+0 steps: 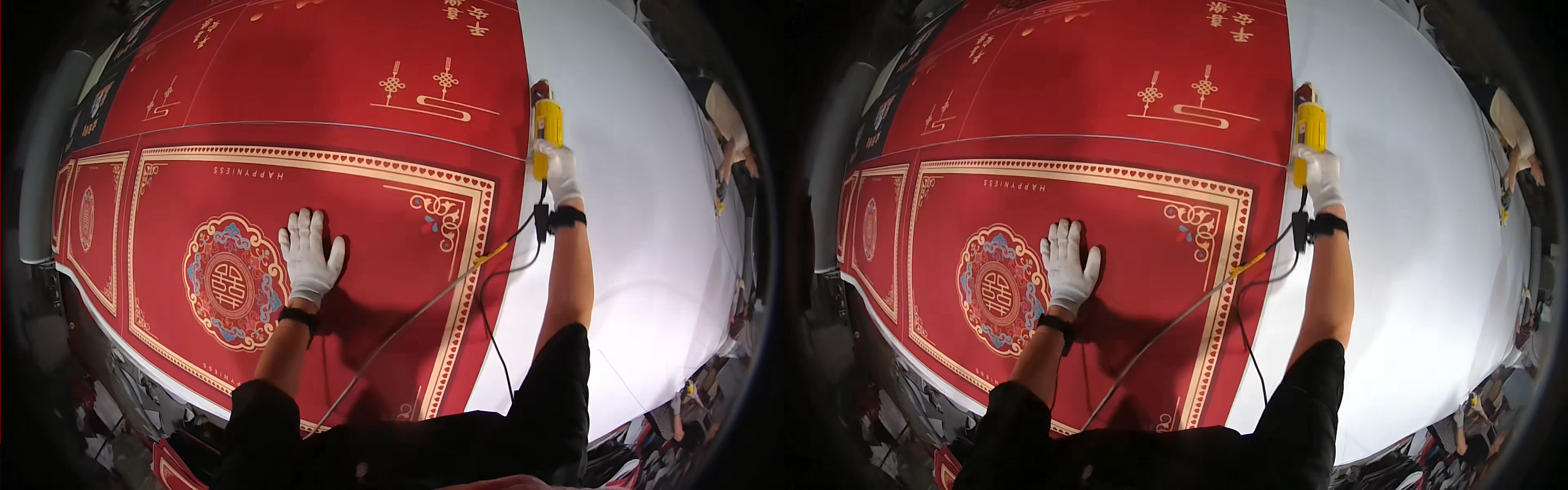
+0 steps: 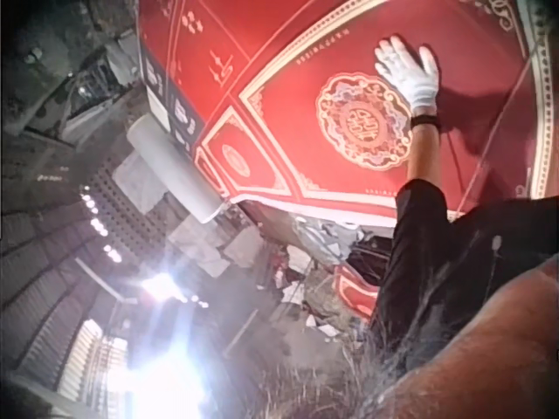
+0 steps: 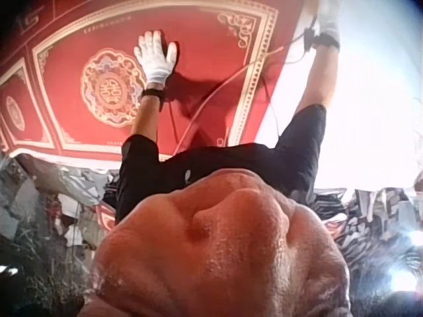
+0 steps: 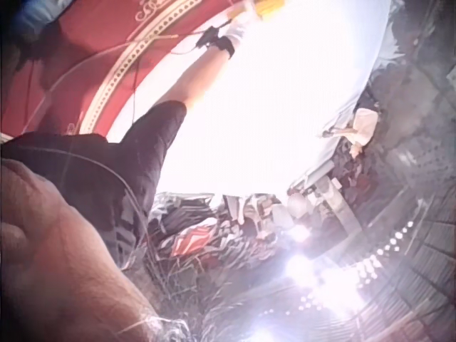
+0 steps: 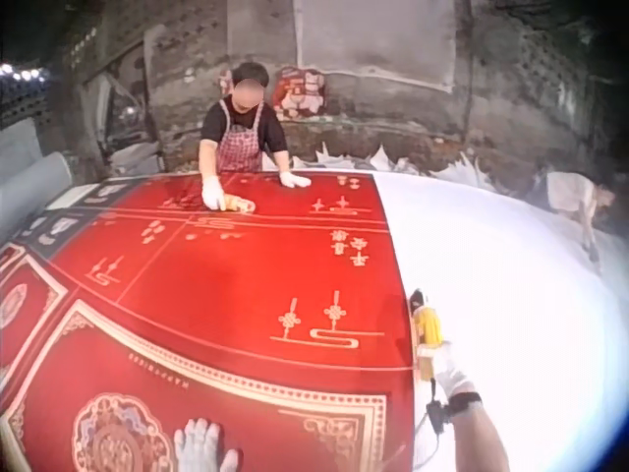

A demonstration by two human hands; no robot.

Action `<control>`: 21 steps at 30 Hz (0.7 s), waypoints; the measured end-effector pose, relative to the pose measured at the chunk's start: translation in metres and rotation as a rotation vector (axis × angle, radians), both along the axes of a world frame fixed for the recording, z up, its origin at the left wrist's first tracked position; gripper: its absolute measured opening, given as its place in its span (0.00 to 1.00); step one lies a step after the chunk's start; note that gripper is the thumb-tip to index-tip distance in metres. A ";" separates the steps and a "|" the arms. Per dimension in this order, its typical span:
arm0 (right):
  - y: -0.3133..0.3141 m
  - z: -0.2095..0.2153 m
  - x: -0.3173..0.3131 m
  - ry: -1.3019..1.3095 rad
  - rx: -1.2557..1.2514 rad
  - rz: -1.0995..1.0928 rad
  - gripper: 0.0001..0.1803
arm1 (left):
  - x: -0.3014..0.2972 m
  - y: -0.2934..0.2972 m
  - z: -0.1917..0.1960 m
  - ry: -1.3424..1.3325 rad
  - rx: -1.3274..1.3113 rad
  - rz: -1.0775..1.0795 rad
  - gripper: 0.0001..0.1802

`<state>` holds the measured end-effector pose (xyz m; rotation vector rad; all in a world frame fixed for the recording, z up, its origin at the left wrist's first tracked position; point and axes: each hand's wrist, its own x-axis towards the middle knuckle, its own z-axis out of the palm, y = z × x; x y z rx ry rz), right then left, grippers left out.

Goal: Cutting printed red mats using a handheld electric cutting tool on a large work table.

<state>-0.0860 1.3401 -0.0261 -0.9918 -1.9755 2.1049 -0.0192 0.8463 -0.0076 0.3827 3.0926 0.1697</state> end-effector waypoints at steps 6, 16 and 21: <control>-0.017 0.070 0.112 -0.062 0.000 0.068 0.16 | -0.001 0.019 0.002 0.115 -0.077 -0.080 0.33; 0.002 0.194 0.178 0.101 0.319 0.083 0.17 | 0.032 0.254 0.009 -0.064 0.423 -1.128 0.21; 0.015 0.231 0.170 -0.048 0.451 0.157 0.17 | 0.015 0.285 0.038 -0.212 0.143 -1.344 0.21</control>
